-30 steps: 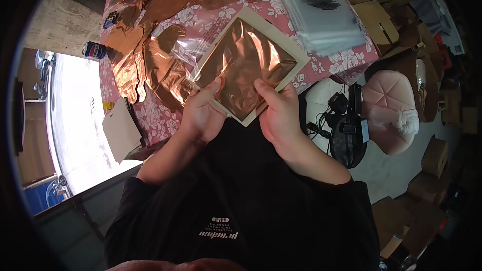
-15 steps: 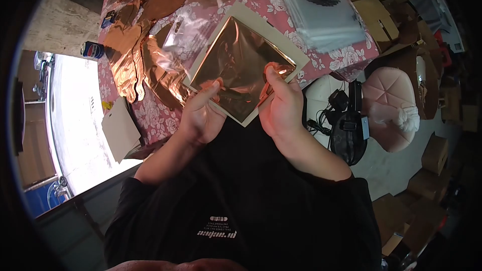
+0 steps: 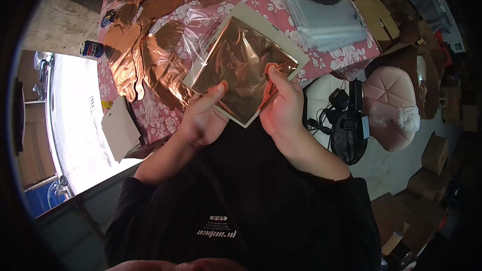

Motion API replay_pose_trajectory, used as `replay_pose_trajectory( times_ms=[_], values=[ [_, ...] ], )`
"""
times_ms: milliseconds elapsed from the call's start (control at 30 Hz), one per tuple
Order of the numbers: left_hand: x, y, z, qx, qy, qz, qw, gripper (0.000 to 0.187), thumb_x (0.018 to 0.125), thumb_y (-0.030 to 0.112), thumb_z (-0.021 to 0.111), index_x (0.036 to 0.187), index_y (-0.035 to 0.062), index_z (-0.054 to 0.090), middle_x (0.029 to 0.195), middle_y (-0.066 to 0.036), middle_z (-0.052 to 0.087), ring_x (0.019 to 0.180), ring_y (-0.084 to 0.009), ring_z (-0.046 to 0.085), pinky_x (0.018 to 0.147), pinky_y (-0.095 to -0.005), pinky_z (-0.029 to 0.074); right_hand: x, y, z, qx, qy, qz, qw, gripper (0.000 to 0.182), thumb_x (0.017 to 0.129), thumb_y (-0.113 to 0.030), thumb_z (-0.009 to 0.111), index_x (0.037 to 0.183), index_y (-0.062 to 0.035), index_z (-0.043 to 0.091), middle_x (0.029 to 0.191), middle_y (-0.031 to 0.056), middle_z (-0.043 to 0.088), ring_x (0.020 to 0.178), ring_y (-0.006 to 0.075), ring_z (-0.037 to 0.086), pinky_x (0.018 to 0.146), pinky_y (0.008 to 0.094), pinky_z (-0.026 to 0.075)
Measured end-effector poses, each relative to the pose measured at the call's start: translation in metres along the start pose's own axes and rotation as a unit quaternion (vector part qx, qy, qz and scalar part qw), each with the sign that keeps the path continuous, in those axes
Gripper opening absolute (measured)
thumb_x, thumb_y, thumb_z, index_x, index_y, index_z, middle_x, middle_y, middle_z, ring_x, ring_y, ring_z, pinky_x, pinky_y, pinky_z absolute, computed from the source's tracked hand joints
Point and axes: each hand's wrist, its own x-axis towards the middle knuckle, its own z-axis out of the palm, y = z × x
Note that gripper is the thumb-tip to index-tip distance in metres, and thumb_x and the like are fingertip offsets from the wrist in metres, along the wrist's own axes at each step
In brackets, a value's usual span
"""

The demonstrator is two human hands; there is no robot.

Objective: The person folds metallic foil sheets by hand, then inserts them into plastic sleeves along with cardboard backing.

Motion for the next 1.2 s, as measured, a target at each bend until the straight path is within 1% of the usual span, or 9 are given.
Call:
replay_pose_trajectory(
  times_ms=[233,333,433,600,700,833,900,1067,1200],
  values=[
    [-0.004,-0.003,0.001,-0.045,-0.001,-0.010,0.999,0.039,0.111,0.008,0.061,0.150,0.0097,0.056,0.143,-0.005,0.067,0.137,-0.0221,0.062,0.120,-0.0484,0.048,0.001,0.014,0.001,-0.045,0.035,-0.070,0.996,0.027,0.110,-0.014,0.062,0.134,-0.0038,0.065,0.133,0.0075,0.070,0.129,0.0213,0.064,0.115,0.0422,0.048],
    [-0.004,0.003,0.003,-0.032,0.004,-0.006,0.999,0.041,0.111,0.009,0.061,0.152,0.0091,0.054,0.145,-0.007,0.066,0.138,-0.0228,0.062,0.120,-0.0488,0.048,0.000,0.005,0.012,-0.010,-0.040,-0.043,0.998,0.025,0.109,-0.014,0.062,0.132,-0.0054,0.066,0.130,0.0057,0.071,0.125,0.0203,0.065,0.112,0.0408,0.049],
    [-0.005,0.006,0.003,-0.001,0.036,0.020,0.999,0.036,0.110,0.008,0.064,0.145,0.0091,0.059,0.139,-0.008,0.069,0.133,-0.0236,0.065,0.117,-0.0476,0.050,0.002,-0.004,0.008,-0.032,-0.027,-0.015,0.999,0.023,0.109,-0.012,0.062,0.131,-0.0064,0.065,0.130,0.0061,0.071,0.123,0.0207,0.067,0.110,0.0413,0.051],
    [-0.011,0.002,-0.011,-0.006,0.063,-0.020,0.998,0.008,0.105,0.007,0.071,0.113,0.0075,0.074,0.120,-0.007,0.075,0.116,-0.0216,0.070,0.108,-0.0424,0.054,0.001,0.001,0.000,-0.030,-0.010,-0.035,0.999,0.023,0.112,-0.012,0.057,0.134,-0.0066,0.064,0.134,0.0085,0.070,0.124,0.0225,0.067,0.111,0.0432,0.051],
    [-0.012,-0.001,-0.011,0.005,0.037,0.008,0.999,0.005,0.105,0.008,0.072,0.109,0.0070,0.074,0.116,-0.007,0.076,0.114,-0.0219,0.071,0.108,-0.0409,0.053,0.000,0.007,0.004,-0.017,-0.016,-0.050,0.998,0.026,0.113,-0.012,0.055,0.138,-0.0068,0.063,0.135,0.0085,0.069,0.127,0.0231,0.066,0.113,0.0437,0.049],
    [-0.013,0.004,-0.006,-0.016,0.093,0.034,0.995,0.007,0.106,0.007,0.071,0.112,0.0062,0.074,0.115,-0.007,0.076,0.113,-0.0228,0.072,0.110,-0.0412,0.052,-0.001,0.006,0.010,-0.005,-0.064,-0.034,0.997,0.031,0.112,-0.010,0.057,0.142,-0.0057,0.061,0.138,0.0093,0.068,0.129,0.0227,0.064,0.116,0.0436,0.046],
    [-0.015,0.020,0.025,-0.004,0.090,0.035,0.995,0.011,0.106,0.005,0.069,0.116,0.0059,0.072,0.117,-0.009,0.075,0.115,-0.0226,0.071,0.112,-0.0422,0.051,-0.003,0.004,0.000,-0.096,-0.159,-0.009,0.982,0.038,0.109,-0.007,0.060,0.147,-0.0043,0.058,0.144,0.0102,0.065,0.135,0.0226,0.060,0.120,0.0437,0.042],
    [-0.013,0.005,-0.031,0.001,0.061,0.035,0.997,0.025,0.108,0.006,0.066,0.132,0.0024,0.067,0.131,-0.012,0.071,0.128,-0.0243,0.067,0.115,-0.0483,0.050,-0.003,-0.005,-0.034,-0.199,-0.166,0.026,0.965,0.017,0.101,0.001,0.075,0.116,-0.0037,0.068,0.111,0.0087,0.080,0.101,0.0162,0.075,0.094,0.0294,0.057],
    [-0.016,0.009,-0.010,0.003,0.029,0.016,0.999,0.033,0.108,0.006,0.065,0.140,0.0018,0.062,0.135,-0.010,0.069,0.130,-0.0247,0.066,0.114,-0.0473,0.051,0.001,-0.008,-0.051,-0.229,-0.190,0.048,0.954,0.020,0.101,0.001,0.074,0.120,-0.0034,0.068,0.112,0.0096,0.080,0.101,0.0170,0.075,0.095,0.0308,0.057]
  ],
)
